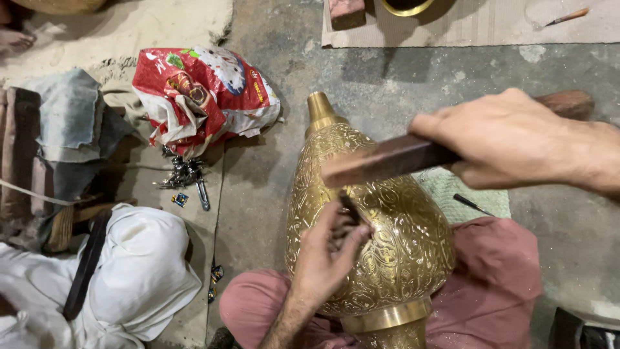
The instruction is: The person sits cross-legged on the floor holding a large engraved brass vessel on their lap. They hold a steel punch against the embossed surface and strike it with a wooden mallet, repositioning the punch repeatedly to work the raised decorative pattern, moving from the body to the neck of the vessel.
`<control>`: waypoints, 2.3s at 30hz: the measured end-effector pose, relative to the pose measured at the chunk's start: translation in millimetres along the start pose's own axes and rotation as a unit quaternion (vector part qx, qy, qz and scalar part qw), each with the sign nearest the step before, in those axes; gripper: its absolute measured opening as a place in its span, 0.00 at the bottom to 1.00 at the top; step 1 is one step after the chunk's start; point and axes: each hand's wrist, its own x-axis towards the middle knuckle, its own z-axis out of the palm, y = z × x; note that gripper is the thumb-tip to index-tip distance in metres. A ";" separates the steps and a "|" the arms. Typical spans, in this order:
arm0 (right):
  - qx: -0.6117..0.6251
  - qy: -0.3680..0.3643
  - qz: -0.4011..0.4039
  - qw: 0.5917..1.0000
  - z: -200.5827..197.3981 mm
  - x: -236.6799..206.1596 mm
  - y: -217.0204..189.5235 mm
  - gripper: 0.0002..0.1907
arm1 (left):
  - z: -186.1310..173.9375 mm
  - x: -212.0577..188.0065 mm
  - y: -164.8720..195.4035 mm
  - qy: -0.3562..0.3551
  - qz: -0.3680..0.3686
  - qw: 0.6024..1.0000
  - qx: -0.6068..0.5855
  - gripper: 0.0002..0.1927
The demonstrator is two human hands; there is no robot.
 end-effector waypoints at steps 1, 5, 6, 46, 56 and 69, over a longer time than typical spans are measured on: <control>0.044 0.002 0.019 0.999 5.3 -1.3 7.1 0.21 | -1.2 1.2 -1.7 0.014 0.014 0.999 -0.042 0.17; 0.275 0.319 -0.171 0.891 50.1 -17.6 49.0 0.38 | -11.7 14.8 -5.6 0.010 0.060 0.987 -0.147 0.18; 0.354 0.312 -0.194 0.860 70.5 -18.7 57.2 0.30 | -13.9 20.4 -4.9 -0.007 0.069 0.985 -0.158 0.19; 0.548 0.448 0.203 0.676 336.1 -58.1 -69.4 0.13 | 52.7 186.4 23.0 -0.784 0.021 0.614 0.087 0.27; 0.566 0.527 0.164 0.612 325.8 -53.4 -73.9 0.18 | 52.5 186.4 24.6 -0.782 0.041 0.611 0.117 0.28; 0.602 0.418 0.209 0.648 341.6 -44.3 -64.9 0.30 | 36.9 182.8 28.5 -0.755 0.061 0.650 0.058 0.25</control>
